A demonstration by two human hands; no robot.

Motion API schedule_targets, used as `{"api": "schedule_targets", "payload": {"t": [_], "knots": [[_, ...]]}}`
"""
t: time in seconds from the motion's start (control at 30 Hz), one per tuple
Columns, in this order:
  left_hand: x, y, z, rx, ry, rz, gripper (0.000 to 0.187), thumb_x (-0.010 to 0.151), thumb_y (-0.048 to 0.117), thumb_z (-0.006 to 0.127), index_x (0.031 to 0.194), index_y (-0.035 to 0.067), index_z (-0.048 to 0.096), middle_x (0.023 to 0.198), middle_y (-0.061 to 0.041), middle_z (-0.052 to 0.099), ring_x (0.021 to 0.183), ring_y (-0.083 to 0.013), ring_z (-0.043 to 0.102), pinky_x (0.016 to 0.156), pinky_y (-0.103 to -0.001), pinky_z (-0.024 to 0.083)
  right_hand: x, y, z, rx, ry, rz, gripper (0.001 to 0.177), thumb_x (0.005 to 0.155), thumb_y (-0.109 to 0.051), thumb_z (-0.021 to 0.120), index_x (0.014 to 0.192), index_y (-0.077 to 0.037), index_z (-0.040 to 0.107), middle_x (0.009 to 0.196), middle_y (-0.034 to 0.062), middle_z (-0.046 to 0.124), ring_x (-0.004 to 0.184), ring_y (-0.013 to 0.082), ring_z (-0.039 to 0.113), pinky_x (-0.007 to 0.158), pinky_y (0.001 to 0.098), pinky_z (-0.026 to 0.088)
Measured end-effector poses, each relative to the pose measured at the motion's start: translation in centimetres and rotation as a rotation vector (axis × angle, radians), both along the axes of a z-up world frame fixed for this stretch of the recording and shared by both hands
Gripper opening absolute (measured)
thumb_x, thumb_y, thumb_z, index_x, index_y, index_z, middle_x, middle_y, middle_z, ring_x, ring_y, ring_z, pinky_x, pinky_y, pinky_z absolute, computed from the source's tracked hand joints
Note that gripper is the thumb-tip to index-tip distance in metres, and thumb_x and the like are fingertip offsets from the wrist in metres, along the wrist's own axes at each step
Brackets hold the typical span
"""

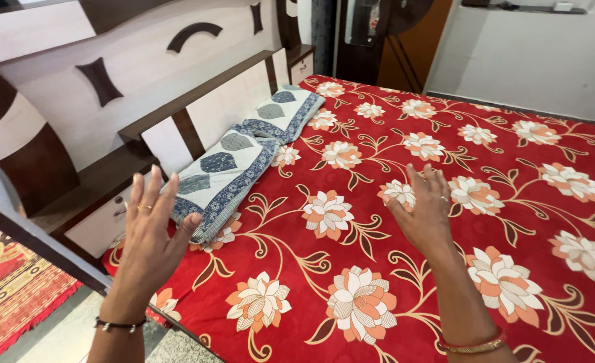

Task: The person folds a blue and white patterned blanket and places it on the bed. Then the person folds a red floral bed sheet in half lengthwise, smooths it, and folds it again into a compact rectangle on the bed.

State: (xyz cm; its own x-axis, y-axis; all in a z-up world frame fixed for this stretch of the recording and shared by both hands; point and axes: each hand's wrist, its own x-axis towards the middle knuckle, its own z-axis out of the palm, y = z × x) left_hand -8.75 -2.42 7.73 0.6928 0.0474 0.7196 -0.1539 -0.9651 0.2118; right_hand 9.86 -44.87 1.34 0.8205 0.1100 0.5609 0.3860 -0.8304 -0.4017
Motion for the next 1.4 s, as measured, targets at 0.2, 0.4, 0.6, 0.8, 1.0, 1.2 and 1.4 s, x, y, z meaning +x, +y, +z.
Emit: {"api": "schedule_targets", "payload": {"t": [0.2, 0.4, 0.6, 0.8, 1.0, 1.2, 1.4], "knots": [[-3.9, -3.9, 9.2, -0.053, -0.102, -0.161, 0.077, 0.106, 0.055, 0.043, 0.157, -0.003, 0.040, 0.169, -0.027, 0.032, 0.160, -0.0432, 0.020, 0.127, -0.057, 0.021, -5.4, 0.4, 7.8, 0.388, -0.294, 0.114, 0.053, 0.101, -0.038, 0.071, 0.144, -0.007, 0.062, 0.158, 0.0173, 0.051, 0.145, 0.0305, 0.045, 0.122, 0.0453, 0.038], [-7.7, -8.3, 15.0, -0.111, -0.378, -0.542, 0.084, 0.107, 0.066, 0.040, 0.163, 0.004, 0.034, 0.171, -0.016, 0.037, 0.165, -0.0308, 0.029, 0.138, -0.054, 0.026, -9.7, 2.7, 13.8, 0.675, -0.470, 0.234, 0.054, 0.102, -0.037, 0.072, 0.145, -0.007, 0.060, 0.156, 0.0175, 0.050, 0.144, 0.0304, 0.045, 0.121, 0.0455, 0.038], [-7.1, -9.2, 16.5, -0.198, -0.356, -0.616, 0.084, 0.107, 0.066, 0.039, 0.163, 0.004, 0.034, 0.170, -0.017, 0.038, 0.164, -0.0309, 0.030, 0.137, -0.054, 0.027, -9.0, 5.9, 14.6, 0.663, -0.465, 0.241, 0.055, 0.102, -0.036, 0.072, 0.147, -0.007, 0.058, 0.155, 0.0177, 0.050, 0.143, 0.0302, 0.046, 0.121, 0.0456, 0.039], [-6.4, -8.4, 16.1, -0.260, -0.353, -0.631, 0.084, 0.107, 0.067, 0.038, 0.164, 0.004, 0.033, 0.169, -0.017, 0.038, 0.163, -0.0309, 0.031, 0.136, -0.055, 0.027, -7.9, 7.5, 14.2, 0.637, -0.446, 0.246, 0.056, 0.103, -0.035, 0.072, 0.148, -0.006, 0.057, 0.154, 0.0178, 0.050, 0.142, 0.0301, 0.046, 0.120, 0.0458, 0.040], [-5.1, -7.4, 16.3, -0.309, -0.347, -0.638, 0.085, 0.106, 0.067, 0.037, 0.164, 0.005, 0.033, 0.169, -0.018, 0.039, 0.162, -0.0310, 0.031, 0.134, -0.055, 0.028, -7.5, 8.6, 14.7, 0.612, -0.438, 0.285, 0.057, 0.103, -0.034, 0.072, 0.149, -0.006, 0.055, 0.152, 0.0180, 0.049, 0.141, 0.0299, 0.047, 0.119, 0.0459, 0.041], [-4.9, -6.2, 17.1, -0.321, -0.312, -0.668, 0.085, 0.106, 0.068, 0.036, 0.164, 0.005, 0.033, 0.168, -0.018, 0.039, 0.161, -0.0310, 0.032, 0.133, -0.055, 0.029, -8.4, 11.0, 15.8, 0.635, -0.460, 0.283, 0.058, 0.104, -0.033, 0.072, 0.151, -0.005, 0.053, 0.151, 0.0182, 0.049, 0.140, 0.0298, 0.047, 0.119, 0.0461, 0.042], [-4.5, -4.6, 16.7, -0.355, -0.258, -0.696, 0.085, 0.106, 0.068, 0.035, 0.164, 0.006, 0.033, 0.167, -0.018, 0.040, 0.160, -0.0310, 0.032, 0.132, -0.056, 0.030, -10.4, 12.4, 16.9, 0.640, -0.494, 0.296, 0.059, 0.104, -0.032, 0.072, 0.152, -0.005, 0.051, 0.149, 0.0184, 0.048, 0.139, 0.0297, 0.048, 0.118, 0.0462, 0.043]]}}
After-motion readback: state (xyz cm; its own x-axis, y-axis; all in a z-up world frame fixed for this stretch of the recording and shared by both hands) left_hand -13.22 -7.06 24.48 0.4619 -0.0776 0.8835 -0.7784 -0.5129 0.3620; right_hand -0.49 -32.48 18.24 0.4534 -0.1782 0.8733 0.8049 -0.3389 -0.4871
